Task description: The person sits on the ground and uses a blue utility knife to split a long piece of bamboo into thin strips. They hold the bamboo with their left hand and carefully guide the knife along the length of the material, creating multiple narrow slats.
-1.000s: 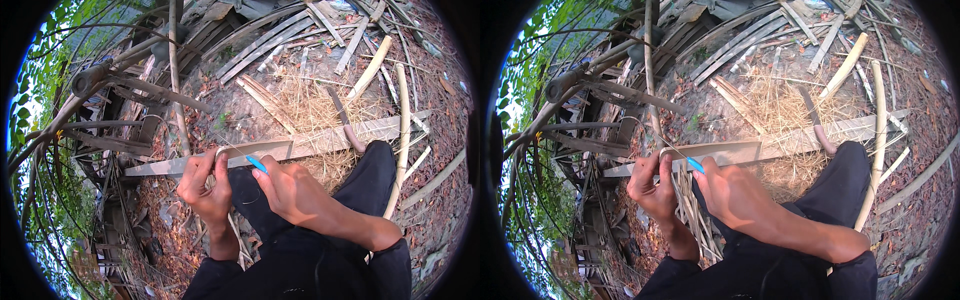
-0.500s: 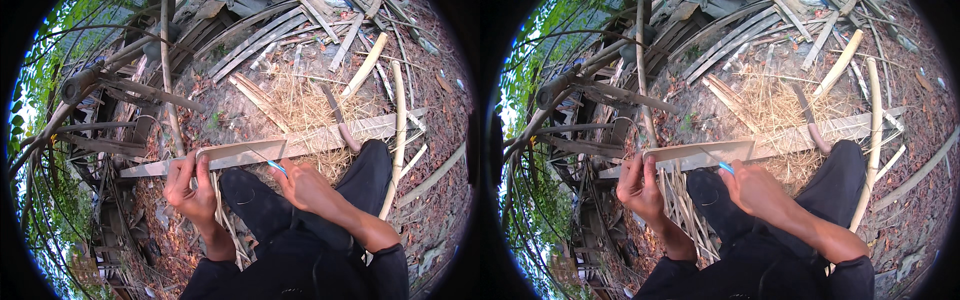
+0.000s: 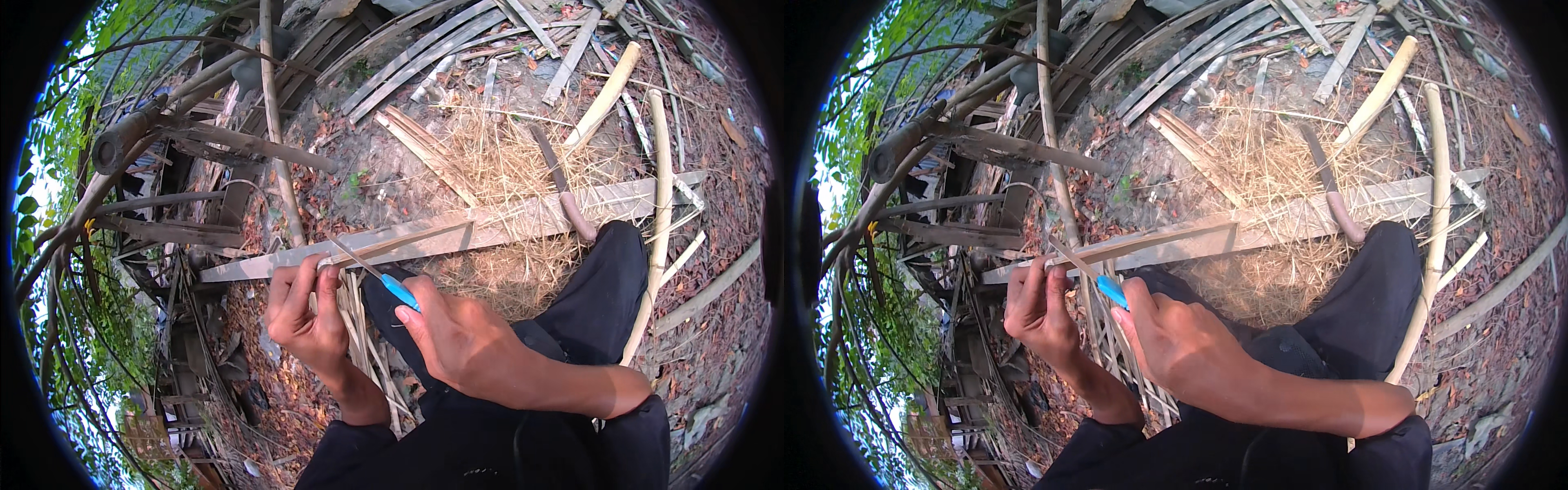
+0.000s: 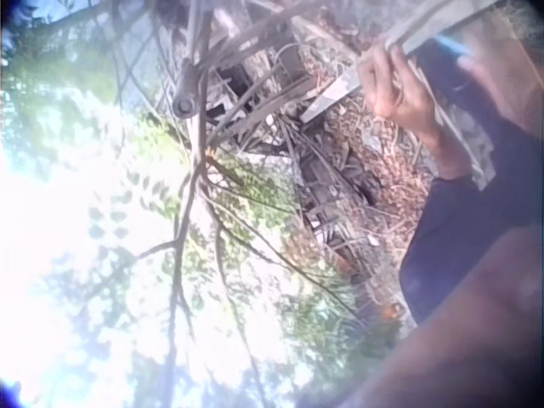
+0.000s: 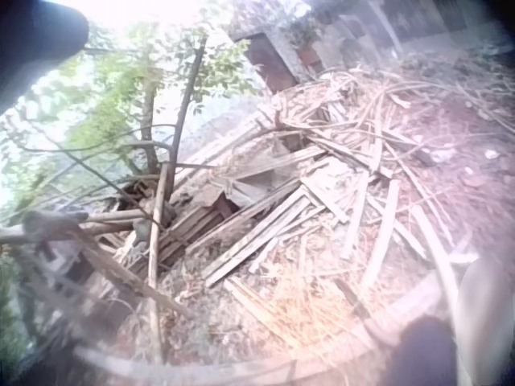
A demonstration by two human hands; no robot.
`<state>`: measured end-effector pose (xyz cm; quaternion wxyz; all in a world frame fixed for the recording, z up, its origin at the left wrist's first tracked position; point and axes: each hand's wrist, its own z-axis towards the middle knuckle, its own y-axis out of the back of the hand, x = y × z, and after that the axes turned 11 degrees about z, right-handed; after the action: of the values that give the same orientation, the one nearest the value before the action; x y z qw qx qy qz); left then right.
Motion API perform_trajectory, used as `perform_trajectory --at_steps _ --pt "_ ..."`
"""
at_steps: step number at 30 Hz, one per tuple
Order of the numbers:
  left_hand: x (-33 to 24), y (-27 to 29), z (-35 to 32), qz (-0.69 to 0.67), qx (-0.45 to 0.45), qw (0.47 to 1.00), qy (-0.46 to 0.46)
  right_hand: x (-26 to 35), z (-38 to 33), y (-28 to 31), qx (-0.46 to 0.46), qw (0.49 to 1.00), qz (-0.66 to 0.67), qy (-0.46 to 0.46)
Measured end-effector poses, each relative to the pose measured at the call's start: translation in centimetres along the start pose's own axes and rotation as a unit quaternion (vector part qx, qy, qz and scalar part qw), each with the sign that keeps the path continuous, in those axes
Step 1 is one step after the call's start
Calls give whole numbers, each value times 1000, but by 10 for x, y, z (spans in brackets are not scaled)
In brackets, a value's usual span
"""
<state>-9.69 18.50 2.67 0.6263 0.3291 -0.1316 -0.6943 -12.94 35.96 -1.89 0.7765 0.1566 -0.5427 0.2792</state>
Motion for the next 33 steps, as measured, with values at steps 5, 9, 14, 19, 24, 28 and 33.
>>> perform_trajectory --at_steps 5,9,14,19,24,28,33 --pt "-10 -4 -4 38 -4 999 -13 -48 0 3 3 990 -96 -102" --pt "-11 -1 -9 32 -4 999 -4 -65 -9 16 -1 989 -111 -102" --pt "-15 -8 -8 16 -9 1000 11 -6 5 9 -39 998 -49 8" --pt "-14 -6 -10 47 -13 999 -7 -14 2 -1 4 997 -62 -42" --pt "-9 -3 -12 46 -14 998 -32 -89 -10 22 -11 983 -144 -114" --pt "-10 -5 -15 11 -26 999 19 -48 -2 24 -21 990 -102 -98" --pt "-7 -10 -16 7 -26 1000 4 -33 4 4 -18 998 -37 -52"
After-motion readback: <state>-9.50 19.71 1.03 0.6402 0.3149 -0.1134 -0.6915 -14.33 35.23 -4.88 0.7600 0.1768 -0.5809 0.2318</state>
